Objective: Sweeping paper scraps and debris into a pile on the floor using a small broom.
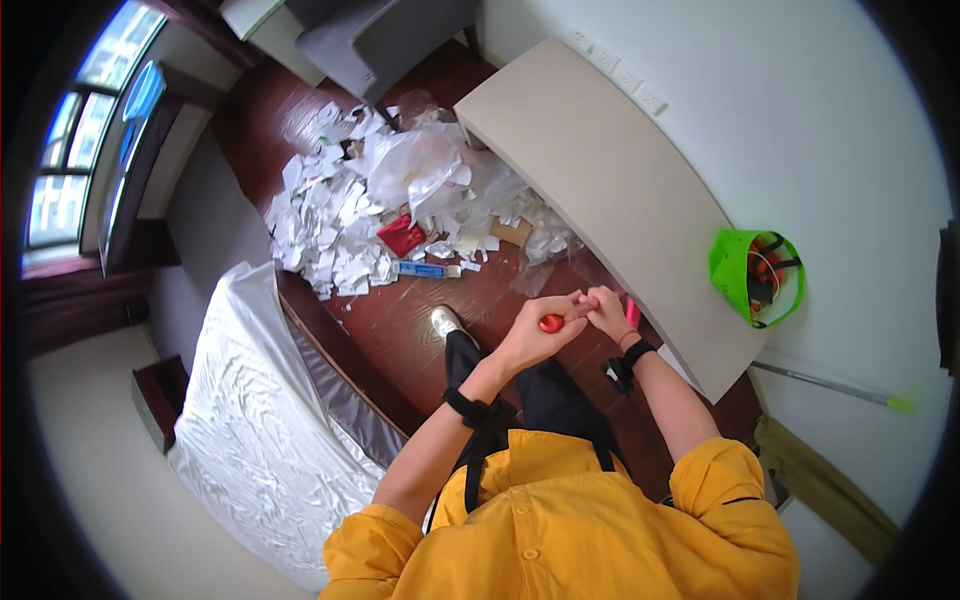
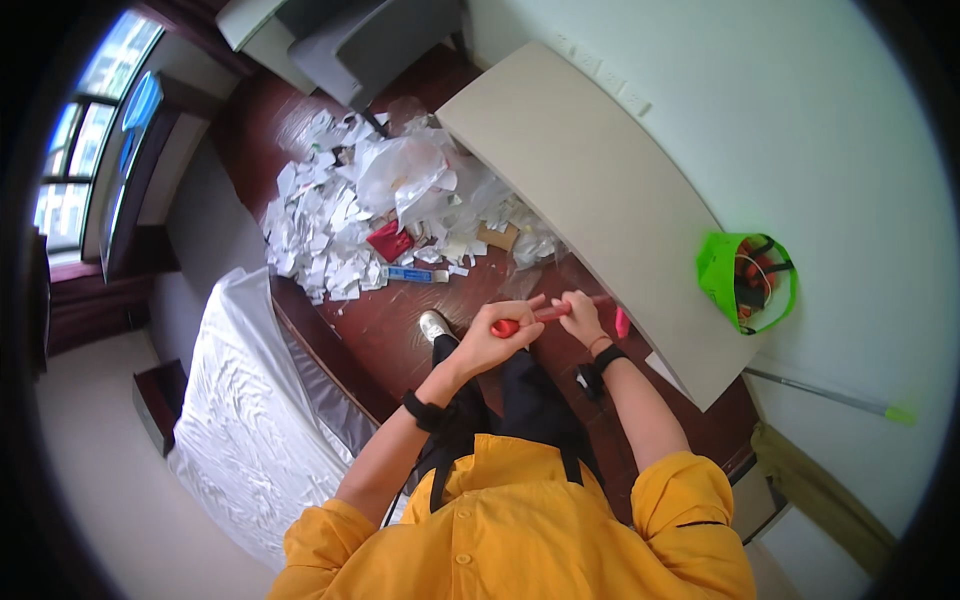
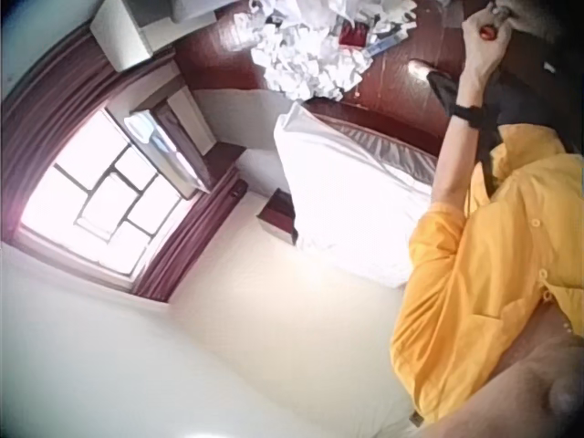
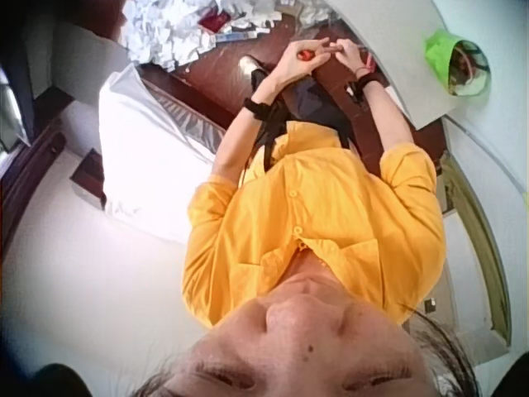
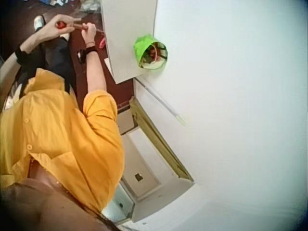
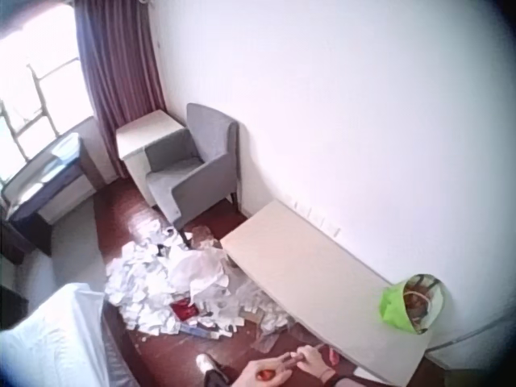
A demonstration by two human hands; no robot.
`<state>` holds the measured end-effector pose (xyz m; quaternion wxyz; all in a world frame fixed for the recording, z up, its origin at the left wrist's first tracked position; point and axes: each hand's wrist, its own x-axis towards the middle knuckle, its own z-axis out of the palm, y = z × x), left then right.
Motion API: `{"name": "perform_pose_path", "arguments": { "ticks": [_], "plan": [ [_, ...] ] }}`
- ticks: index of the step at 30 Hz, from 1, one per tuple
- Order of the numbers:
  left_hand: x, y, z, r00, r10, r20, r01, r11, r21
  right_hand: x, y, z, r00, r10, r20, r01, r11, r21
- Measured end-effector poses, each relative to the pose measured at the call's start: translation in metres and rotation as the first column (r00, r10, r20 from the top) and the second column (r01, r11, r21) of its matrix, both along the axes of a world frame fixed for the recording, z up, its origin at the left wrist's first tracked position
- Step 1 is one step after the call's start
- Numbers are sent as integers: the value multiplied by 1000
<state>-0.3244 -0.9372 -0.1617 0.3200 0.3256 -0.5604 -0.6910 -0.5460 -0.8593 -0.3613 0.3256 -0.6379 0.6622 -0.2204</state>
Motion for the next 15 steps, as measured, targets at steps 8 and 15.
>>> {"name": "perform_pose_path", "arguments": {
  "ticks": [8, 15],
  "plan": [
    [82, 2, 62, 925, 373, 67, -354, 914, -198, 126, -118, 50, 965, 241, 99, -229, 966, -121],
    [146, 23, 144, 762, 616, 200, -506, 758, -411, 245, -143, 115, 833, 470, 290, -448, 882, -143]
  ]
}}
